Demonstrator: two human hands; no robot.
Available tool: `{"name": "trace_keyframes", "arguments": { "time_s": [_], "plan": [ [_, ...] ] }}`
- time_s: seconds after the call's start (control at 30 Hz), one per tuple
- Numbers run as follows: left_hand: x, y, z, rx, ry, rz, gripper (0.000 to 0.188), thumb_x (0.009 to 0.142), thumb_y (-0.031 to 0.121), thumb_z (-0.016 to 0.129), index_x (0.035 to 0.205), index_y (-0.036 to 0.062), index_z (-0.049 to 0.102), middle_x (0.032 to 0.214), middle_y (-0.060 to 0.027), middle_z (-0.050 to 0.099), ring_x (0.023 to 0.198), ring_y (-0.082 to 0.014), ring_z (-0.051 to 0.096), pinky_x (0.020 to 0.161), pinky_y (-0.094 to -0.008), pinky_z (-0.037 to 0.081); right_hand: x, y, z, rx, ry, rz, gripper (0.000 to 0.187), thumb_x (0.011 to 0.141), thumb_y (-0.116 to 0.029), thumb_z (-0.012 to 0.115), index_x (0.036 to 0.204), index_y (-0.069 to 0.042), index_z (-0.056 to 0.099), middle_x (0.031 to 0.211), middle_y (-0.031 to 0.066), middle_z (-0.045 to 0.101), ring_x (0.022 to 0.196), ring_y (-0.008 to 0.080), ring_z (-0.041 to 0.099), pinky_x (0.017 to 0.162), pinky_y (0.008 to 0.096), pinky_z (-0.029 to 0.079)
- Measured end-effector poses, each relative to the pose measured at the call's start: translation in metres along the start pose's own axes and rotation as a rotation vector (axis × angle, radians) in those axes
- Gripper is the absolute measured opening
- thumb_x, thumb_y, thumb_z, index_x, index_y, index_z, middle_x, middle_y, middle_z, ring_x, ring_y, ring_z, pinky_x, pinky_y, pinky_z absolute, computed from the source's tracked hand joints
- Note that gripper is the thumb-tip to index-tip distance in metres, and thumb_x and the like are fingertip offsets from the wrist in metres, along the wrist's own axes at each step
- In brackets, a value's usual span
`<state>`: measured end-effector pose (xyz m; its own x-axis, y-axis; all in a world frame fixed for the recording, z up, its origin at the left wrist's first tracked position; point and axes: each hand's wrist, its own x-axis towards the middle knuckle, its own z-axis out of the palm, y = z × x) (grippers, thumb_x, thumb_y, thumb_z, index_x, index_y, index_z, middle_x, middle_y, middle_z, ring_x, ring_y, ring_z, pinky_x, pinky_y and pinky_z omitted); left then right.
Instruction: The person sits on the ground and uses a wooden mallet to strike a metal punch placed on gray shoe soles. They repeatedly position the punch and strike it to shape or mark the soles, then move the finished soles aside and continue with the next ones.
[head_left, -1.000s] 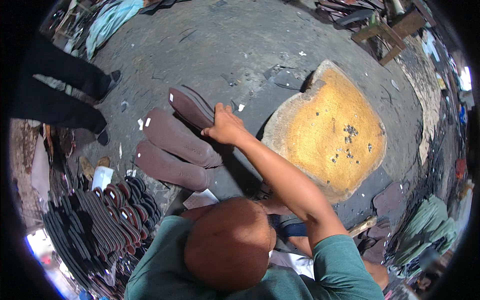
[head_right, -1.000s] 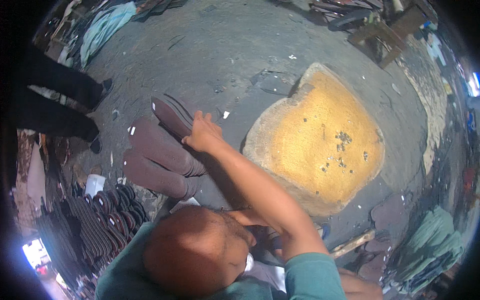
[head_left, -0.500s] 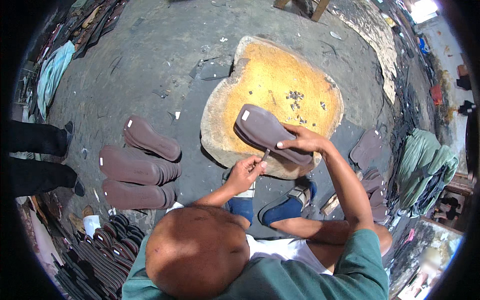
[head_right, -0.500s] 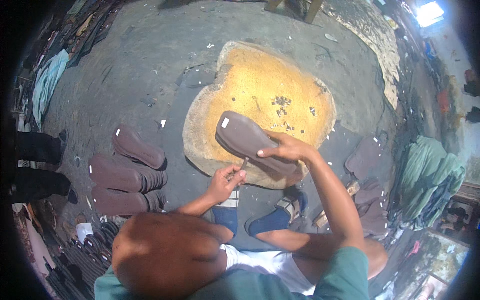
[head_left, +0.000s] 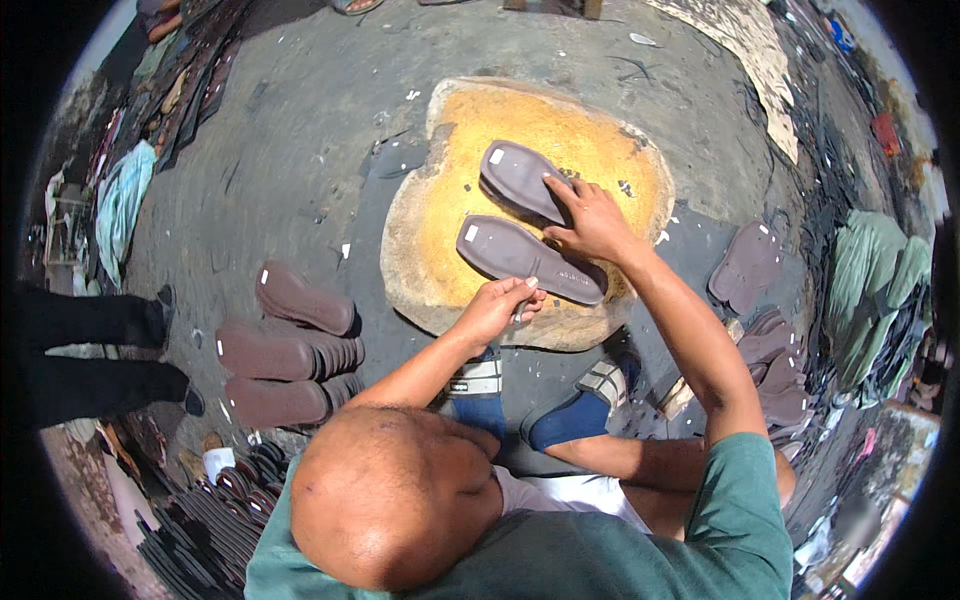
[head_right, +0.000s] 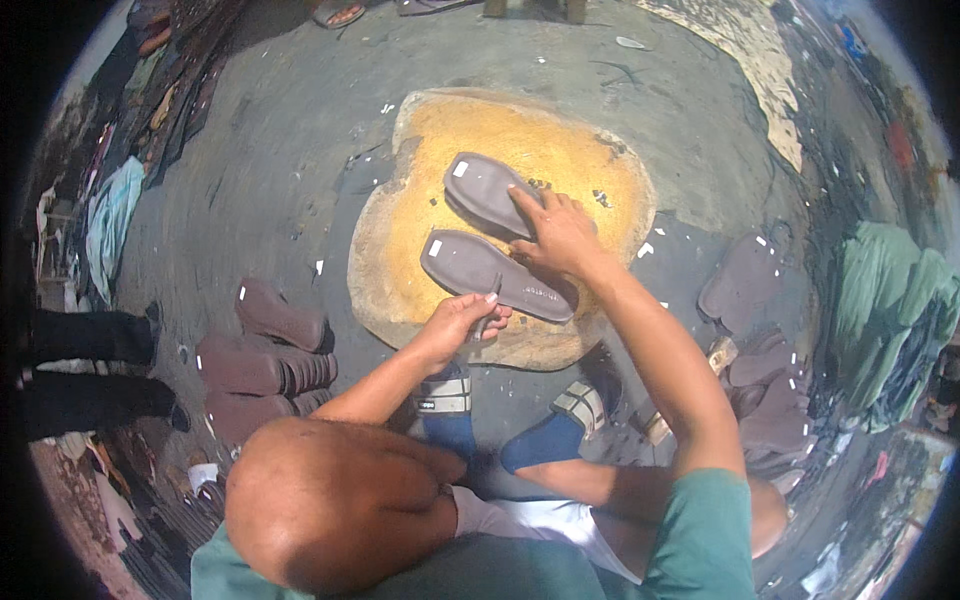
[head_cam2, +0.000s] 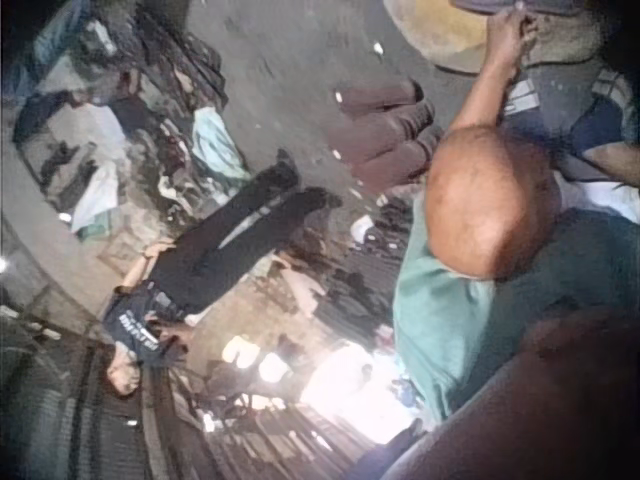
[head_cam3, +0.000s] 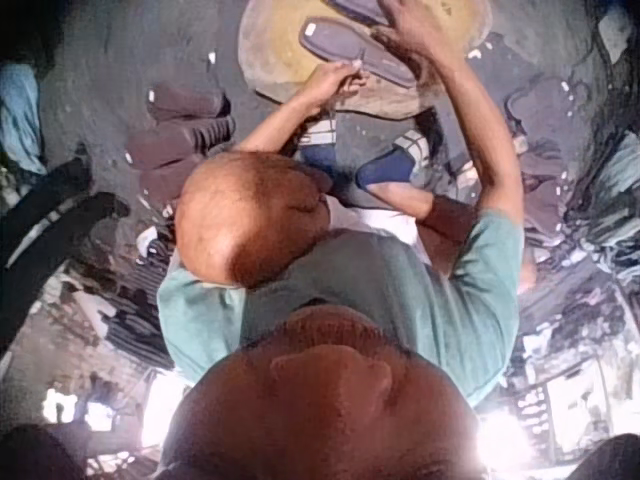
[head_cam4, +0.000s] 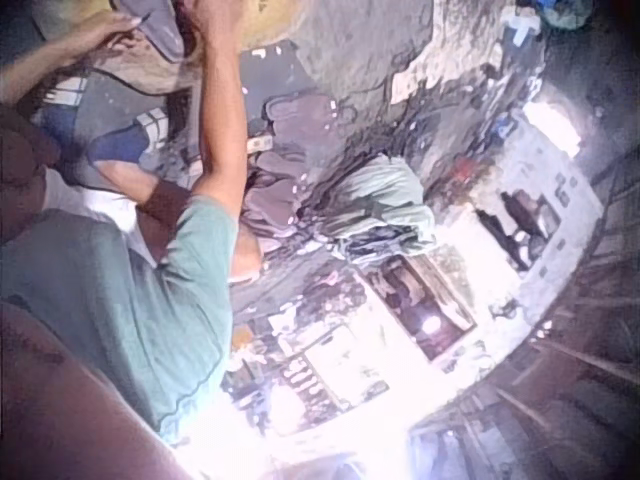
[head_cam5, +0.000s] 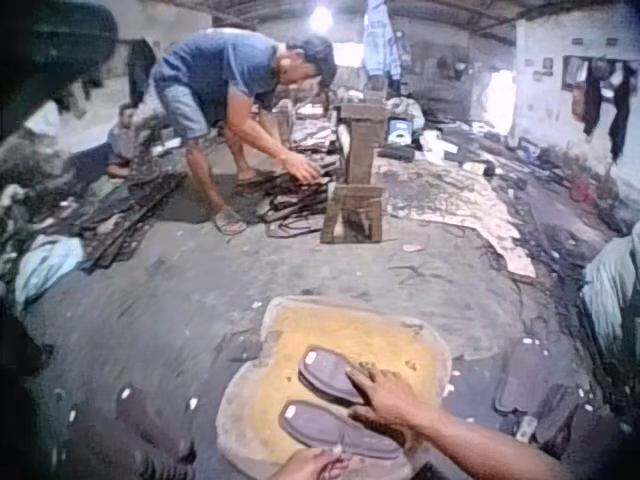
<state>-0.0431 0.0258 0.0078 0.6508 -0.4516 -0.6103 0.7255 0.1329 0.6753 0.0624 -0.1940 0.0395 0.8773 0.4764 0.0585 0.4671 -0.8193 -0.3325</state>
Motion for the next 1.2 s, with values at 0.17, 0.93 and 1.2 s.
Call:
{"name": "trace_keyframes", "arguments": {
  "time_s": [0.17,0.93,1.2],
  "plan": [
    [0.016,0.003,0.009,-0.103,-0.003,-0.055,0.031,0.104,0.032,0.057,0.110,0.0016,0.061,0.107,-0.0088,0.069,0.096,-0.0131,0.067,0.086,-0.0262,0.057,0.003,-0.007,0.017,0.143,-0.081,-0.112,0.079,0.078,-0.031,0.078,0.149,-0.019,0.046,0.130,0.0245,0.058,0.120,0.0433,0.056,0.104,0.0486,0.045],
    [-0.038,0.053,-0.036,0.038,0.319,0.261,0.036,0.099,0.026,0.065,0.127,0.0038,0.067,0.100,-0.0008,0.067,0.089,-0.0083,0.062,0.079,-0.0246,0.051,-0.246,0.046,0.026,-0.335,0.510,1.292,0.089,0.077,-0.042,0.082,0.146,-0.001,0.044,0.140,0.0256,0.053,0.133,0.0423,0.047,0.110,0.0486,0.039],
    [-0.002,0.035,-0.068,0.300,0.326,0.464,0.034,0.097,0.023,0.069,0.122,0.0002,0.068,0.102,-0.0080,0.072,0.095,-0.0140,0.069,0.082,-0.0284,0.058,-0.341,0.056,0.055,0.582,0.388,1.667,0.073,0.084,-0.038,0.075,0.133,0.009,0.049,0.123,0.0242,0.063,0.100,0.0382,0.067,0.090,0.0441,0.054]
  ]
}}
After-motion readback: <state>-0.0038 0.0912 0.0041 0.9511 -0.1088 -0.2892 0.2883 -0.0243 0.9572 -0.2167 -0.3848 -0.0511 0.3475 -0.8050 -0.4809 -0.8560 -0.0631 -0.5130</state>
